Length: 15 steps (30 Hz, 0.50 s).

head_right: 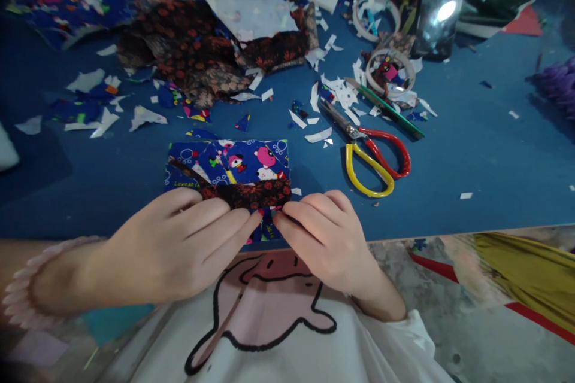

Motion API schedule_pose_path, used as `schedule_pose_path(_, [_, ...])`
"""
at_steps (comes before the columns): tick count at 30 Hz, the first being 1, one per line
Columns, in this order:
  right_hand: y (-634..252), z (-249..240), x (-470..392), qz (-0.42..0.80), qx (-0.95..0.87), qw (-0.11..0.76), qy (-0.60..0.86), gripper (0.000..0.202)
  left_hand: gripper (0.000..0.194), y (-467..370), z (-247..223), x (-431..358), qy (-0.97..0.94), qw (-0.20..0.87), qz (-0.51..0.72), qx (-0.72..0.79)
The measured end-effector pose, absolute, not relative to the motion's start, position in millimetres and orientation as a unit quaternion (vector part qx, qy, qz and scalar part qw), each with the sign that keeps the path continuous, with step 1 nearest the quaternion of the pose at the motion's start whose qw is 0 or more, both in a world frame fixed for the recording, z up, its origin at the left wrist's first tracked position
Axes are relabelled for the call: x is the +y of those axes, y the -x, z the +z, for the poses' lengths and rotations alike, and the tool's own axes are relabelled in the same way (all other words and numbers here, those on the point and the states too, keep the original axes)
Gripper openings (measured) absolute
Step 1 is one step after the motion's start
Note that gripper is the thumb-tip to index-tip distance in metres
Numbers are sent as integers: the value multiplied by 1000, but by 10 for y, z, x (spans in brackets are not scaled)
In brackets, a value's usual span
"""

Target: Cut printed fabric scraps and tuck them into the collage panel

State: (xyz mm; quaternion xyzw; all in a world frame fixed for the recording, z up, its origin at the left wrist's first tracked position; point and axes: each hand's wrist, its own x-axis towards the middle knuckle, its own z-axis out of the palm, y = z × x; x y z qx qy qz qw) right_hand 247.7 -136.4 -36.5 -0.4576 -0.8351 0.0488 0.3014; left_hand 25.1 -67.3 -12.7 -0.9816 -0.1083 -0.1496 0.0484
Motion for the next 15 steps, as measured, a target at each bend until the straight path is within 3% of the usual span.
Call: schedule_pose_path(15, [-2481, -375, -1392, 103, -824, 315, 460, 18, 26, -233, -136, -599, 980, 60, -172, -77])
